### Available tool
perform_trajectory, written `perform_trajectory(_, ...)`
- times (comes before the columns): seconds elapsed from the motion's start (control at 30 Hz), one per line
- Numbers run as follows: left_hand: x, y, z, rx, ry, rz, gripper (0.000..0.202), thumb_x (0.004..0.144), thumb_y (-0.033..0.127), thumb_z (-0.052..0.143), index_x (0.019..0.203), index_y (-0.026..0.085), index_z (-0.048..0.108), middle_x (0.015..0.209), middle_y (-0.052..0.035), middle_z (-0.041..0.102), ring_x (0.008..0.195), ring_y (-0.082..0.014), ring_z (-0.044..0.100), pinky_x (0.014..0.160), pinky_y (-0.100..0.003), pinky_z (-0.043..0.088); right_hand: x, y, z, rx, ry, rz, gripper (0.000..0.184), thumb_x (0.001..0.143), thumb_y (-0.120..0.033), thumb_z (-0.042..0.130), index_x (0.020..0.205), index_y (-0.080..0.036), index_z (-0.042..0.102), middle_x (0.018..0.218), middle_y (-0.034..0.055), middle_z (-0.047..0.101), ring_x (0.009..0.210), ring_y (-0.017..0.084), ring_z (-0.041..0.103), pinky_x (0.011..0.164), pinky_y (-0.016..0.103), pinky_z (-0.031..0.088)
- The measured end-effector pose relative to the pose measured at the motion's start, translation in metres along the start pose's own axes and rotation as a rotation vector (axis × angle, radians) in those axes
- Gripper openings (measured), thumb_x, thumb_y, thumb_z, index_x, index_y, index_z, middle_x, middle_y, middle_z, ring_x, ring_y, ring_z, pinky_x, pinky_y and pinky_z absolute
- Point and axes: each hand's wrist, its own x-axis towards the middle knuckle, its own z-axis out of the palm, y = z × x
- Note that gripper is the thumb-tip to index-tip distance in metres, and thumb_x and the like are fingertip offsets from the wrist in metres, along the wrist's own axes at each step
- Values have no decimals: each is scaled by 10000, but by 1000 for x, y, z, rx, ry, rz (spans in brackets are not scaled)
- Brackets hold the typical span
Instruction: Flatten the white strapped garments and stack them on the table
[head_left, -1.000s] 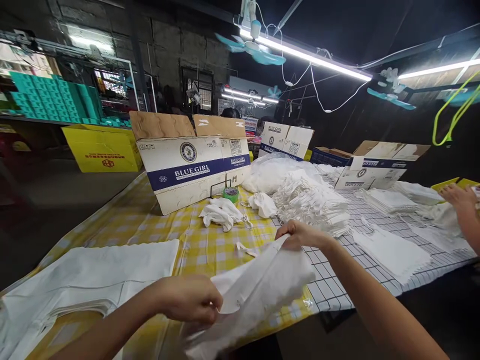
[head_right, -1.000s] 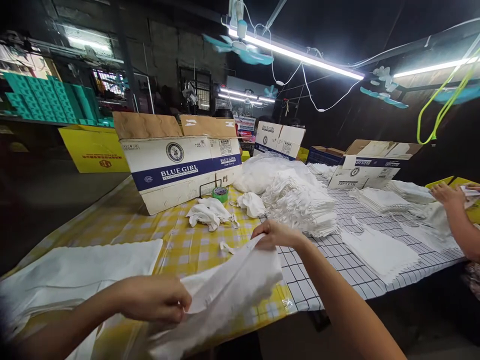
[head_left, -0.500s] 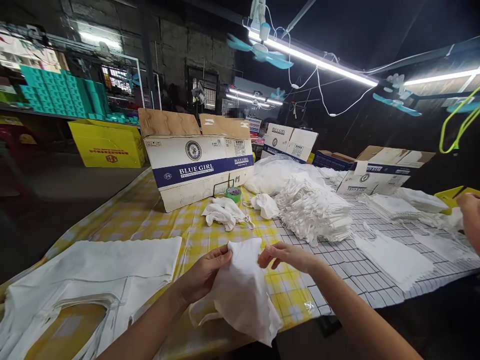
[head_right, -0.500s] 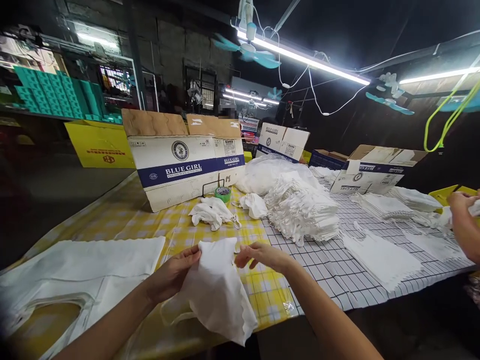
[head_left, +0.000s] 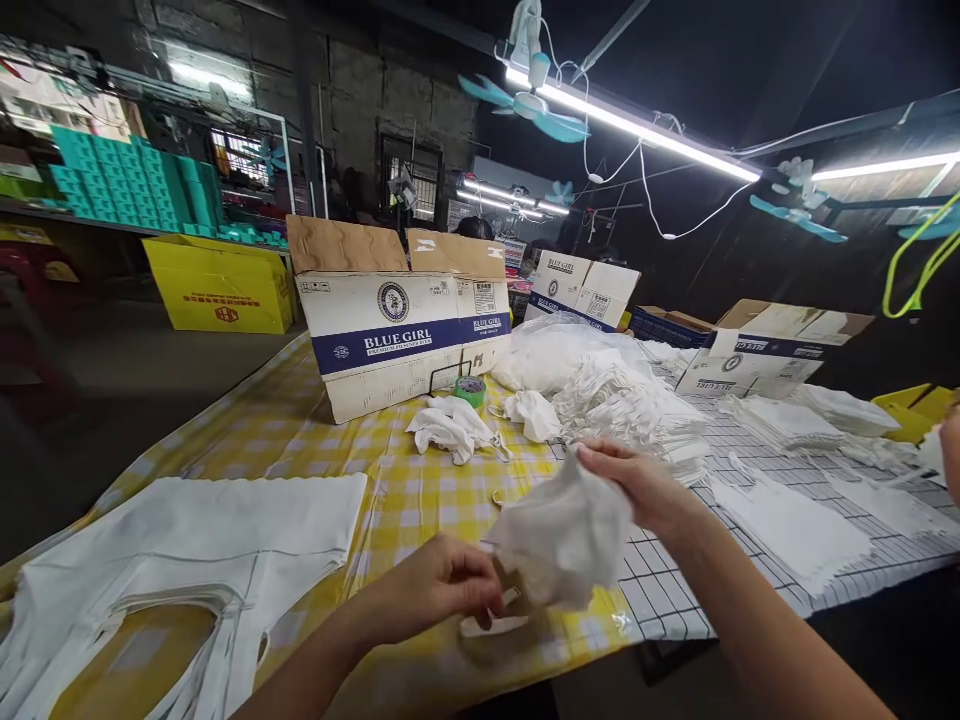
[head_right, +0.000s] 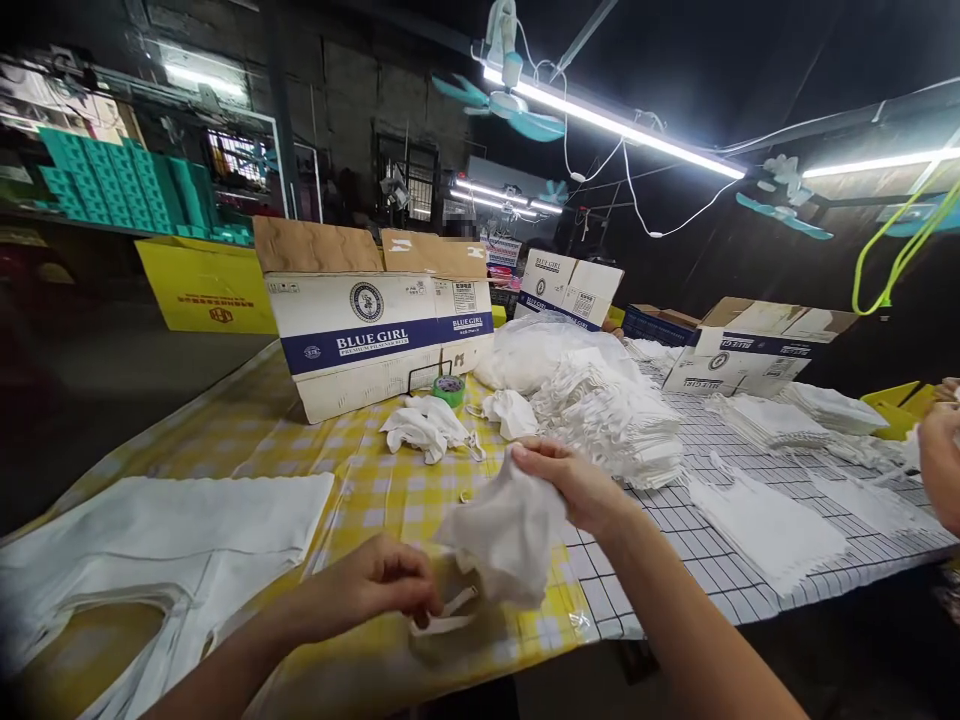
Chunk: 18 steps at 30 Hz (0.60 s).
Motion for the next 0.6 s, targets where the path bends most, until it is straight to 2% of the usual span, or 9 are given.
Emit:
perform_trajectory(0.03, 2, 5, 0, -1, 75, 29, 275, 822, 374, 520, 807, 143, 668, 772, -60, 658, 720, -170, 597, 692, -271, 448, -5, -12, 1, -78, -81, 0, 252, 728, -352, 678, 669, -149, 540, 566, -47, 453, 469, 50, 414, 440, 171, 305)
perform_trajectory(0.1, 10, 20, 2, -10, 266, 155, 256, 847, 355, 481, 869, 160, 645, 839, -57, 657, 805, -176, 597, 754, -274, 443, -14, -33, 8, -279, -260, -22, 338, 764, -378, 634, 582, -147, 468, 515, -63, 346, 439, 40, 319, 412, 180, 230)
perform_trajectory(0.13, 16, 30, 5, -20, 322, 228, 233, 848, 336, 485, 915, 171, 635, 912, -57, 651, 896, -183, 582, 816, -275, 425, -17, -43, 14, -384, -337, -43, 364, 776, -384, 619, 560, -148, 445, 512, -66, 305, 446, 40, 282, 418, 188, 211)
perform_trajectory(0.17, 23, 41, 9, -37, 325, 290, 223, 841, 318, 501, 967, 182, 625, 988, -57, 637, 983, -191, 553, 871, -276, 400, -19, -51, 20, -481, -394, -67, 375, 787, -386, 606, 551, -148, 437, 517, -67, 275, 460, 42, 256, 431, 194, 203)
perform_trajectory(0.27, 41, 68, 25, -162, 151, 383, 285, 812, 325, 553, 1063, 199, 602, 1066, -50, 612, 1035, -202, 522, 891, -275, 383, -24, -72, 34, -681, -476, -114, 357, 815, -400, 562, 575, -149, 479, 533, -56, 282, 489, 55, 258, 461, 207, 219)
perform_trajectory(0.37, 49, 77, 36, -262, -77, 322, 313, 778, 400, 587, 996, 181, 638, 928, -33, 637, 856, -173, 569, 763, -246, 422, -33, -89, 34, -748, -432, -178, 321, 812, -440, 545, 658, -159, 562, 551, -30, 378, 488, 74, 331, 459, 221, 255)
perform_trajectory(0.43, 46, 72, 36, -264, -220, 207, 301, 752, 418, 611, 931, 181, 661, 843, -16, 641, 734, -147, 571, 683, -234, 434, -42, -97, 26, -714, -353, -286, 303, 796, -455, 559, 676, -179, 592, 568, -16, 421, 493, 89, 375, 464, 234, 280)
perform_trajectory(0.5, 40, 61, 29, -188, -343, 118, 267, 723, 374, 649, 917, 193, 670, 851, -7, 647, 731, -151, 576, 696, -243, 445, -51, -102, 15, -604, -299, -425, 297, 785, -469, 569, 641, -211, 599, 542, -19, 418, 488, 103, 397, 486, 251, 313)
perform_trajectory(0.6, 25, 46, 8, 29, -391, 106, 248, 687, 301, 680, 915, 203, 677, 924, -2, 645, 848, -184, 575, 767, -249, 438, -59, -104, -7, -383, -218, -633, 316, 763, -489, 585, 563, -245, 566, 491, -33, 353, 466, 112, 379, 546, 289, 362)
